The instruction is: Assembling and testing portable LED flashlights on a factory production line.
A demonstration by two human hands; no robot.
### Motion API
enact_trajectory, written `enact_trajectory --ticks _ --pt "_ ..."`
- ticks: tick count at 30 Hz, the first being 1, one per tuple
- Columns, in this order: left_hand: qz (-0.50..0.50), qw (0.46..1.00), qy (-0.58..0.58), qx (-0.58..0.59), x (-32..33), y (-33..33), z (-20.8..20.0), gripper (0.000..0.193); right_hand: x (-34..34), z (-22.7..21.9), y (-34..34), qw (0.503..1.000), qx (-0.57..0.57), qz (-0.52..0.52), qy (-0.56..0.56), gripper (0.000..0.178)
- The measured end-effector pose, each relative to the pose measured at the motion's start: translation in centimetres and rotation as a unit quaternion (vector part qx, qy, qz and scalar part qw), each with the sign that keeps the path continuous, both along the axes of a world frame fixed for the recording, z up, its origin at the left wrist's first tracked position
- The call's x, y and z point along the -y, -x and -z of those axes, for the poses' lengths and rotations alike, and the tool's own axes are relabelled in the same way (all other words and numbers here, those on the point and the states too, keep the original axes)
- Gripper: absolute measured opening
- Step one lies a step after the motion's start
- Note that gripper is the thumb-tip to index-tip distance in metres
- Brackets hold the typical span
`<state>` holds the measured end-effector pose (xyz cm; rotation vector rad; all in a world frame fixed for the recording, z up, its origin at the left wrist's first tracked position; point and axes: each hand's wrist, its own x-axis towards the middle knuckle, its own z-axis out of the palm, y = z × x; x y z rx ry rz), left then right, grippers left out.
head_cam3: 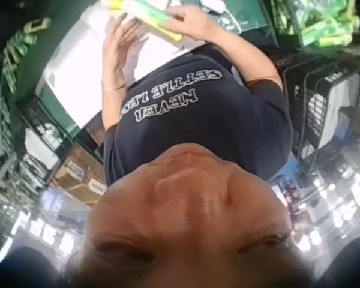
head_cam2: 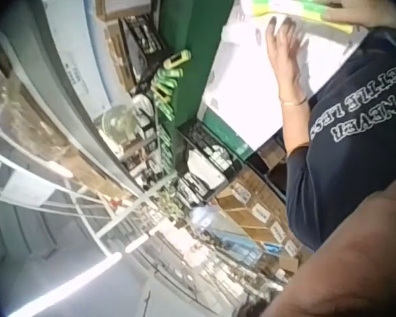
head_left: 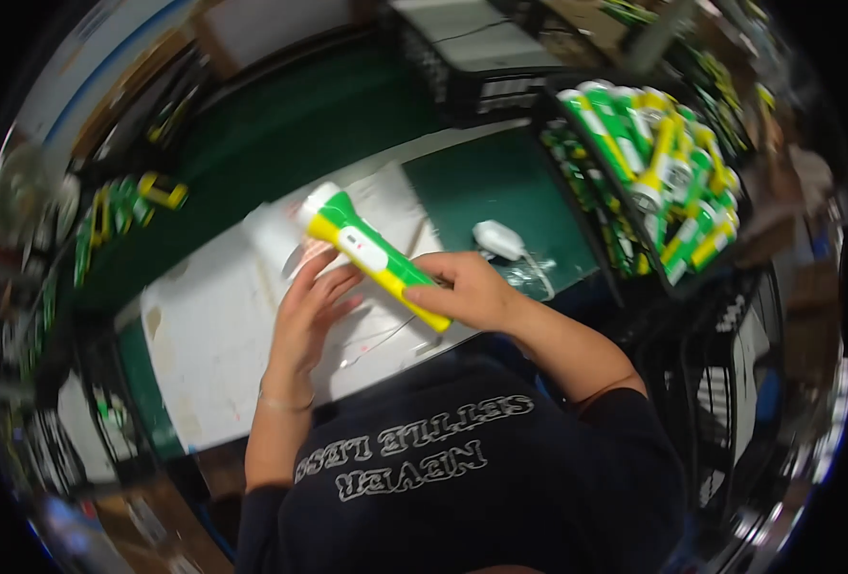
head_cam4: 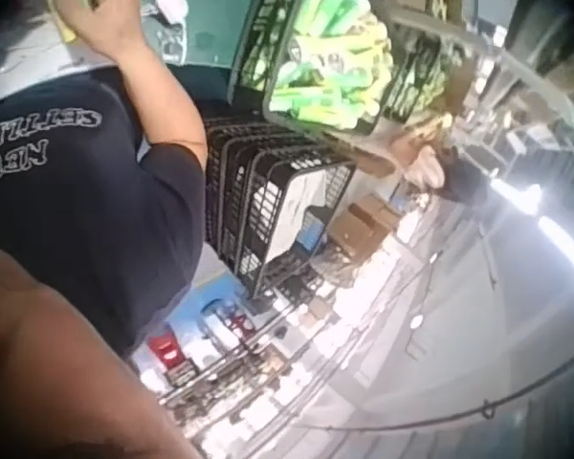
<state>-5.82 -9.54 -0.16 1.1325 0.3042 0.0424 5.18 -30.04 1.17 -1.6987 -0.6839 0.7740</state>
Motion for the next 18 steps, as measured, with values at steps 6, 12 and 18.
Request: enact_trajectory --ticks 6,12,18 --pt "0.002 1.0 0.018 0.021 -1.7 0.8 0.6 0.034 14.5 -7.1 -9.2 0.828 0.326 0.454 -0.051 0.041" --pt "0.009 1.0 0.009 0.018 -3.6 -0.8 0.9 0.029 35.3 -8.7 -19.3 0.651 0.277 0.543 0.454 0.078" --pt "0.007 1.0 -0.024 0.007 -6.2 -3.6 0.6 0.028 36.4 -6.5 -23.1 0.563 0.374 0.531 0.512 0.074"
